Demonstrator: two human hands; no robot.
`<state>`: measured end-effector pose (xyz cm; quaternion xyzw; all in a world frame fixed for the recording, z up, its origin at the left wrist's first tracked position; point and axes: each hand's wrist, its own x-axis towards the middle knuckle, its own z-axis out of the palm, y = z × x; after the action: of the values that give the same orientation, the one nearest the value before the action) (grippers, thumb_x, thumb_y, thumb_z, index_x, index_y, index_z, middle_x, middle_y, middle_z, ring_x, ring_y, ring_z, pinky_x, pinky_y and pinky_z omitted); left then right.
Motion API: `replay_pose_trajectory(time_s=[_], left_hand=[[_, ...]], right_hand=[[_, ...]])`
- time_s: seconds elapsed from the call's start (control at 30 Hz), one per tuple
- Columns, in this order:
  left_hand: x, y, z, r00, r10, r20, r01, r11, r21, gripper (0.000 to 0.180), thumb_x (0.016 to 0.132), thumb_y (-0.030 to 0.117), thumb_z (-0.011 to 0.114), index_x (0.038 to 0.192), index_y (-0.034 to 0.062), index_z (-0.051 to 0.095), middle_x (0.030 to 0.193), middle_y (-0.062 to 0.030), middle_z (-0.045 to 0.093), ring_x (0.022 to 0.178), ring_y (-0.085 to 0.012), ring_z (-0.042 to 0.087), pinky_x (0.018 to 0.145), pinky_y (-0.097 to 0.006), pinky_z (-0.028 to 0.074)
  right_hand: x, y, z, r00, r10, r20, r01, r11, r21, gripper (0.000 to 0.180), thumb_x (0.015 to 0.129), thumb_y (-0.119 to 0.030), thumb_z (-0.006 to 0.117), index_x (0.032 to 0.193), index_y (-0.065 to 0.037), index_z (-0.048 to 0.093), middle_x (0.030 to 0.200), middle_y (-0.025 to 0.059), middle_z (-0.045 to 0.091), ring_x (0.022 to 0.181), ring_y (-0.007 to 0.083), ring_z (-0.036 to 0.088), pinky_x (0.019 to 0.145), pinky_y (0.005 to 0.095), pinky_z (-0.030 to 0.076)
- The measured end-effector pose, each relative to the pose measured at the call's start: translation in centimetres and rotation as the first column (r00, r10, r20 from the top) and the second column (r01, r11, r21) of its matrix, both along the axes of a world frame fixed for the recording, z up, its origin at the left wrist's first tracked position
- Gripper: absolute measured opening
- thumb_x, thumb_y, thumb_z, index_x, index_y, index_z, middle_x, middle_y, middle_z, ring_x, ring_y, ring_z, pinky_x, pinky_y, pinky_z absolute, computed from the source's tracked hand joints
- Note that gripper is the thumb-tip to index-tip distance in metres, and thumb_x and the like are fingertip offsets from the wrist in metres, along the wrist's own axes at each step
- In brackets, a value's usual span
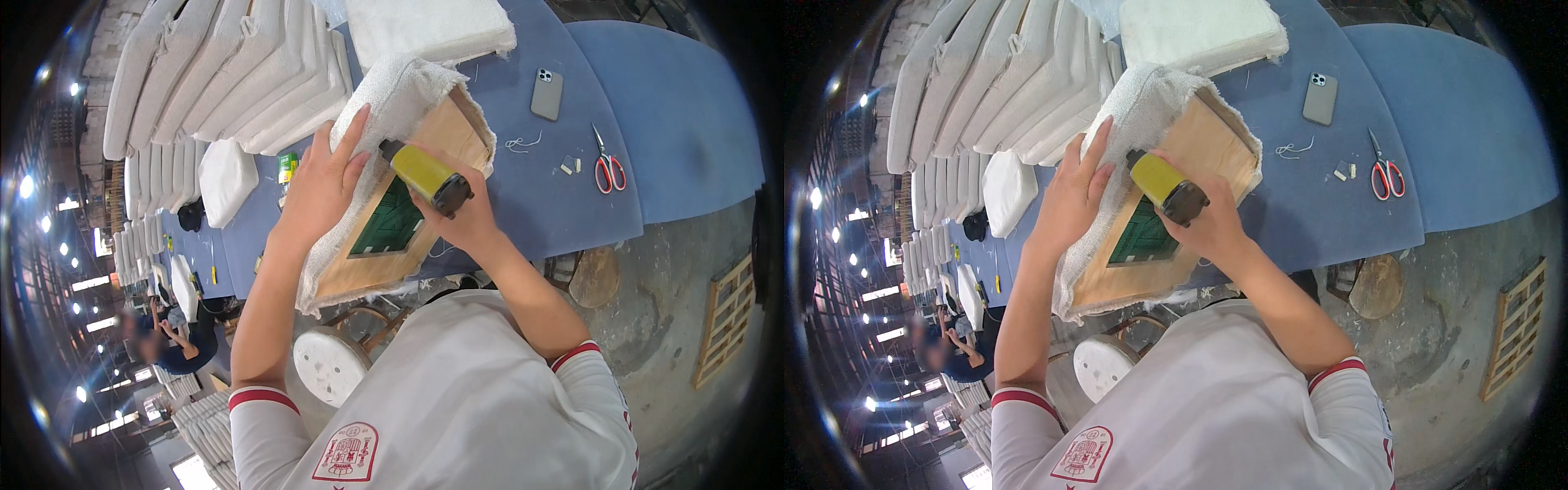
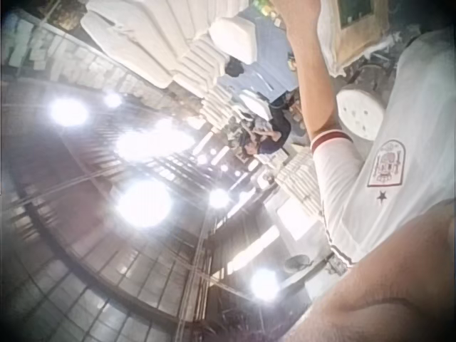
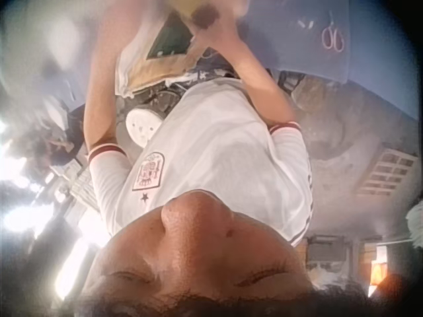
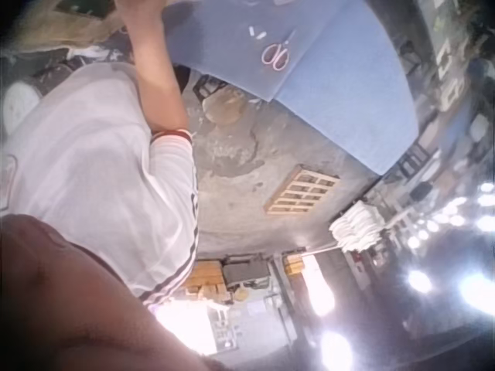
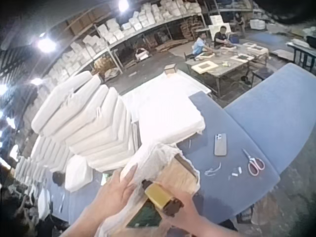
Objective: The person wraps white fabric around a rectangular cushion frame and secures it using a staple gun. They repeatedly pull the fabric taut, staple the edges, and rotate the cushion to work on different sides. The finished cushion is placed on a stack of completed units.
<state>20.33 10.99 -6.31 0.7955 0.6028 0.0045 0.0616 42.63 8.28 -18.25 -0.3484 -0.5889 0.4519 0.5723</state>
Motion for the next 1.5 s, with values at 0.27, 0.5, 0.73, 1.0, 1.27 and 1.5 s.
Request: replay_pose_trajectory(time_s=[0.27, 0.5, 0.73, 1.0, 1.27, 1.5], left_hand=[[-0.9, -0.2, 0.8, 0.995, -0.035, 0.09, 0.042, 0.997, -0.072, 0.081, 0.112, 0.025, 0.072, 0.183, 0.0339, 0.034, 0.173, -0.0354, 0.043, 0.159, -0.0564, 0.048, 0.128, -0.057, 0.045], [-1.1, -0.1, 0.9, 0.99, -0.036, 0.133, 0.049, 0.994, -0.099, 0.102, 0.101, 0.009, 0.079, 0.185, 0.0332, 0.026, 0.175, -0.0348, 0.041, 0.161, -0.0563, 0.044, 0.131, -0.057, 0.042], [-1.0, 0.1, 0.8, 0.989, -0.053, 0.141, 0.065, 0.995, -0.079, 0.121, 0.089, 0.007, 0.09, 0.186, 0.0302, 0.021, 0.17, -0.0294, 0.046, 0.153, -0.0525, 0.053, 0.126, -0.055, 0.049], [-7.1, 2.3, 0.4, 0.936, 0.199, 0.289, -0.109, 0.948, -0.3, 0.081, 0.115, 0.046, 0.062, 0.184, 0.0194, 0.029, 0.179, -0.0273, 0.042, 0.149, -0.05, 0.059, 0.124, -0.054, 0.049], [-3.8, -2.9, -0.2, 0.996, 0.048, 0.08, -0.046, 0.998, -0.035, 0.06, 0.123, 0.042, 0.05, 0.181, 0.0317, 0.04, 0.17, -0.0299, 0.05, 0.14, -0.0529, 0.066, 0.116, -0.056, 0.054], [-3.7, -3.3, 0.5, 0.998, -0.014, 0.058, 0.016, 0.999, -0.036, 0.077, 0.111, 0.023, 0.073, 0.18, 0.0359, 0.041, 0.173, -0.0343, 0.045, 0.144, -0.0546, 0.063, 0.117, -0.056, 0.054]], right_hand=[[-0.3, -0.9, 0.5, 0.999, 0.039, -0.028, -0.038, 0.998, 0.043, 0.06, 0.092, 0.005, 0.082, 0.151, -0.001, 0.071, 0.139, 0.0146, 0.081, 0.123, 0.022, 0.079, 0.109, 0.0374, 0.06], [-1.1, -1.3, 0.5, 0.996, 0.067, -0.051, -0.067, 0.998, 0.012, 0.067, 0.083, 0.007, 0.086, 0.148, -0.003, 0.073, 0.133, 0.0167, 0.084, 0.119, 0.0327, 0.082, 0.106, 0.0376, 0.062], [-2.2, -2.4, 0.2, 0.995, 0.064, -0.07, -0.061, 0.997, 0.05, 0.071, 0.085, 0.007, 0.087, 0.152, -0.006, 0.071, 0.134, 0.0169, 0.083, 0.119, 0.0327, 0.082, 0.105, 0.0366, 0.062], [-1.9, -2.2, 0.9, 0.984, 0.13, -0.124, -0.146, 0.981, -0.125, 0.072, 0.09, 0.006, 0.085, 0.158, -0.009, 0.068, 0.133, 0.0153, 0.084, 0.119, 0.0255, 0.082, 0.105, 0.0345, 0.06], [-3.0, -2.2, -0.2, 0.996, 0.075, -0.044, -0.075, 0.997, 0.01, 0.077, 0.089, 0.01, 0.08, 0.162, -0.008, 0.062, 0.144, 0.0163, 0.079, 0.127, 0.028, 0.08, 0.11, 0.0355, 0.058], [-3.6, -3.6, -0.1, 0.995, 0.082, -0.057, -0.082, 0.997, -0.005, 0.072, 0.085, 0.007, 0.083, 0.155, -0.004, 0.069, 0.139, 0.0177, 0.082, 0.123, 0.0313, 0.081, 0.108, 0.0372, 0.06]])
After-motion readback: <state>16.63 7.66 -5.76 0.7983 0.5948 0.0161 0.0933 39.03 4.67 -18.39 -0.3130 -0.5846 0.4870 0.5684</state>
